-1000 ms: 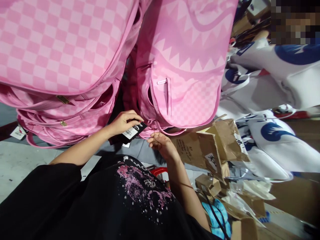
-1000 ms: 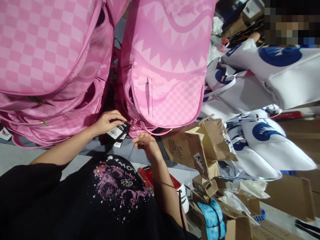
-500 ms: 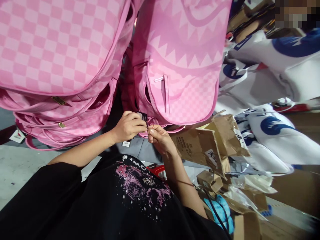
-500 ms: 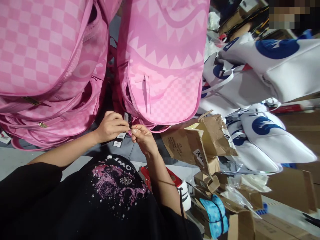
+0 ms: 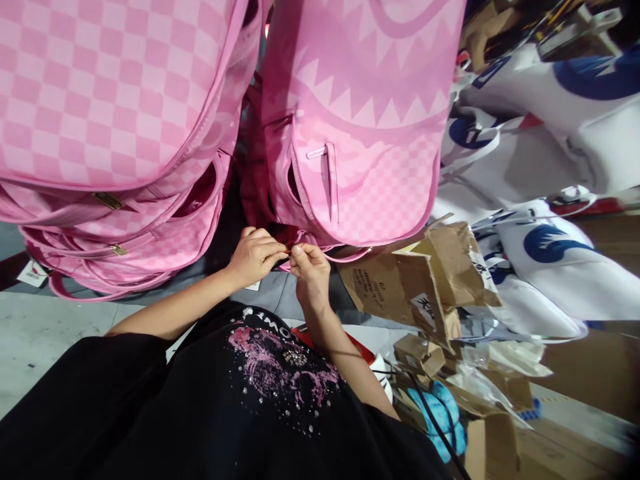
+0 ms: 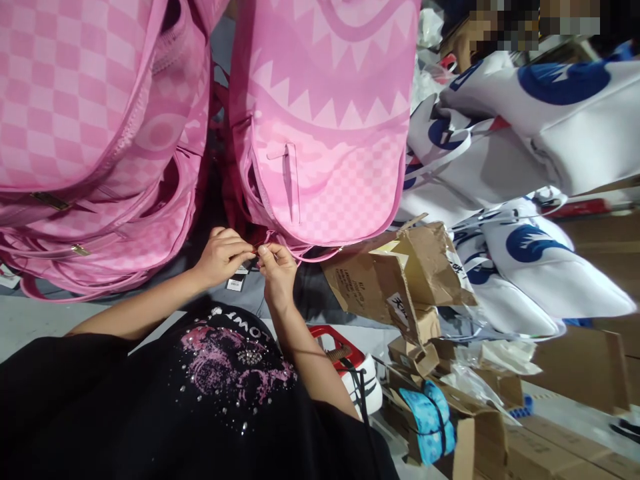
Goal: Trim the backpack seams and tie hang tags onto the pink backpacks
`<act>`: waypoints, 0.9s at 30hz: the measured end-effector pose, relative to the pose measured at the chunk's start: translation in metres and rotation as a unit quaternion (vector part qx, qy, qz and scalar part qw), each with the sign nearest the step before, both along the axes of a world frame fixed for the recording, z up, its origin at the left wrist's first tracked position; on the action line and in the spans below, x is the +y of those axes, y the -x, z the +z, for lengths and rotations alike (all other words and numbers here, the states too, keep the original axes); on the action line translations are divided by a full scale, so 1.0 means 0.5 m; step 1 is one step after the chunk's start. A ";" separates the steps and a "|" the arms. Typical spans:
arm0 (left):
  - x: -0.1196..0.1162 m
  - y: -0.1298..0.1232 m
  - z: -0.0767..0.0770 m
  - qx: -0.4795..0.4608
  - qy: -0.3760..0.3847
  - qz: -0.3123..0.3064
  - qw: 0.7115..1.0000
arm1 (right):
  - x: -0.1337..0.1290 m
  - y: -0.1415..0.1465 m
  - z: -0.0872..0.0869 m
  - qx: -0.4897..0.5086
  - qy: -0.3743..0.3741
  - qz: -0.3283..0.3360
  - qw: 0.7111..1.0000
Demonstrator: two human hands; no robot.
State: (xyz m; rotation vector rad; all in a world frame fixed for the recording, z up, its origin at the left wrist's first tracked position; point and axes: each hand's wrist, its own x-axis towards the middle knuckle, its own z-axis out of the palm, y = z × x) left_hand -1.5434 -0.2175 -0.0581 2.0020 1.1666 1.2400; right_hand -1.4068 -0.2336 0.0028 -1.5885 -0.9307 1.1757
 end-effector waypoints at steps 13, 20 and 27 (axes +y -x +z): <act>-0.001 0.003 0.004 0.029 0.038 -0.023 0.999 | -0.003 -0.014 -0.022 -0.069 -0.027 0.040 0.996; 0.002 -0.016 0.012 0.053 0.129 -0.038 0.990 | -0.004 -0.041 -0.031 -0.204 -0.090 0.064 0.973; 0.018 -0.049 -0.011 0.078 0.133 0.000 0.988 | 0.018 -0.060 -0.054 -0.201 -0.085 0.061 0.974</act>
